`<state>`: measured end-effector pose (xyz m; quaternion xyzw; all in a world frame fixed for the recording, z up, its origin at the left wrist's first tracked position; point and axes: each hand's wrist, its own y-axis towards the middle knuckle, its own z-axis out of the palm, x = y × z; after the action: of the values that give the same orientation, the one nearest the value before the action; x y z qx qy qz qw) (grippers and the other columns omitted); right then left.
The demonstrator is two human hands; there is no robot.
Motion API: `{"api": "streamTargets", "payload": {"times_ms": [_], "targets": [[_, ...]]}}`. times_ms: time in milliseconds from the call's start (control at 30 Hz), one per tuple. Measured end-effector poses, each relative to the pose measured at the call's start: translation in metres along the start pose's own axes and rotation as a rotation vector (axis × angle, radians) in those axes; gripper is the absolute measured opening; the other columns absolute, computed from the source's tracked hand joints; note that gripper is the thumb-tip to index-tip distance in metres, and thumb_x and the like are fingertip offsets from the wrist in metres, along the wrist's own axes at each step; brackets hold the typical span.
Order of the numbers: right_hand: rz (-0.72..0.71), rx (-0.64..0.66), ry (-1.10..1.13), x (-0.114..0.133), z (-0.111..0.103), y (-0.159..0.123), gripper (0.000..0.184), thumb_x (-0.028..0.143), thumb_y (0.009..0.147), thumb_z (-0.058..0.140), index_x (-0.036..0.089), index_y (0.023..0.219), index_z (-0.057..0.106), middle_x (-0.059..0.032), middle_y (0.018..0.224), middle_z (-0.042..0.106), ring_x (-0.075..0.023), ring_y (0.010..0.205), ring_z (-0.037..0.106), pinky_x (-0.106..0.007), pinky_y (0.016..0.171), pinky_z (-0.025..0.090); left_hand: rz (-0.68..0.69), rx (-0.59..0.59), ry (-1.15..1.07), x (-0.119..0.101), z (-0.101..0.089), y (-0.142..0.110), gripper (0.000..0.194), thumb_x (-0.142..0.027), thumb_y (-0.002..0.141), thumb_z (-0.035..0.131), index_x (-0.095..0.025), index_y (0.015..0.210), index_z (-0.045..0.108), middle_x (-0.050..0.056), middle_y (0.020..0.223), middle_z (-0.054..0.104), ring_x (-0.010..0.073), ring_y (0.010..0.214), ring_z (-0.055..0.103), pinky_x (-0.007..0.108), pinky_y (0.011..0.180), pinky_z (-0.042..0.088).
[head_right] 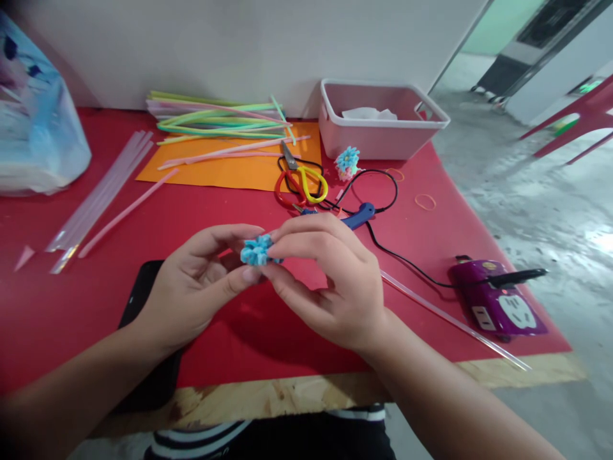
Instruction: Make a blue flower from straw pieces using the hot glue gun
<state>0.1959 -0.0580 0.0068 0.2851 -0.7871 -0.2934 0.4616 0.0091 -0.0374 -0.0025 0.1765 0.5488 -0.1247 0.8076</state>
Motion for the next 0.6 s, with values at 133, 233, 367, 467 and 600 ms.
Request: {"api": "streamTargets", "payload": {"times_ms": [133, 233, 367, 467, 600], "targets": [[-0.074, 0.037, -0.122, 0.0049, -0.0023, 0.0051, 0.019, 0.012, 0.084, 0.071, 0.02, 0.101, 0.071, -0.0088, 0.101, 0.072, -0.0217, 0.094, 0.072, -0.038, 0.083, 0.062, -0.027, -0.072, 0.029, -0.0004, 0.0015, 0.0002, 0.035, -0.015, 0.075, 0.084, -0.025, 0.107, 0.075, 0.001, 0.1, 0.074, 0.0137, 0.089, 0.067, 0.025, 0.083, 0.057], [-0.087, 0.034, -0.16, 0.0068, -0.0032, 0.0065, 0.017, 0.01, 0.086, 0.069, 0.019, 0.099, 0.072, -0.0082, 0.099, 0.072, -0.0207, 0.093, 0.072, -0.036, 0.083, 0.062, -0.086, -0.081, -0.02, 0.0003, -0.0003, 0.0011, 0.042, -0.014, 0.071, 0.087, -0.025, 0.109, 0.074, 0.001, 0.102, 0.074, 0.0135, 0.087, 0.068, 0.025, 0.081, 0.057], [-0.081, 0.029, -0.145, 0.0059, -0.003, 0.0053, 0.015, 0.011, 0.086, 0.071, 0.02, 0.098, 0.073, -0.0076, 0.098, 0.072, -0.021, 0.094, 0.072, -0.037, 0.084, 0.062, -0.21, -0.06, -0.187, 0.0009, -0.0031, 0.0037, 0.042, -0.017, 0.071, 0.088, -0.026, 0.109, 0.075, 0.0, 0.097, 0.074, 0.011, 0.086, 0.069, 0.021, 0.079, 0.057], [-0.089, 0.013, -0.15, 0.0047, -0.0026, 0.0041, 0.014, 0.012, 0.085, 0.073, 0.02, 0.097, 0.072, -0.0075, 0.097, 0.072, -0.0208, 0.094, 0.072, -0.037, 0.085, 0.062, -0.27, -0.039, -0.282, 0.0002, -0.0034, 0.0054, 0.029, -0.02, 0.072, 0.088, -0.024, 0.098, 0.078, 0.0, 0.092, 0.076, 0.01, 0.084, 0.069, 0.019, 0.076, 0.058], [-0.128, 0.001, -0.156, 0.0035, -0.0019, 0.0037, 0.012, 0.015, 0.085, 0.075, 0.019, 0.096, 0.072, -0.0072, 0.094, 0.071, -0.0207, 0.092, 0.071, -0.037, 0.085, 0.061, -0.281, -0.025, -0.286, -0.0005, -0.0027, 0.0058, 0.025, -0.015, 0.069, 0.089, -0.024, 0.091, 0.078, -0.002, 0.088, 0.077, 0.0088, 0.079, 0.07, 0.019, 0.076, 0.058]]}}
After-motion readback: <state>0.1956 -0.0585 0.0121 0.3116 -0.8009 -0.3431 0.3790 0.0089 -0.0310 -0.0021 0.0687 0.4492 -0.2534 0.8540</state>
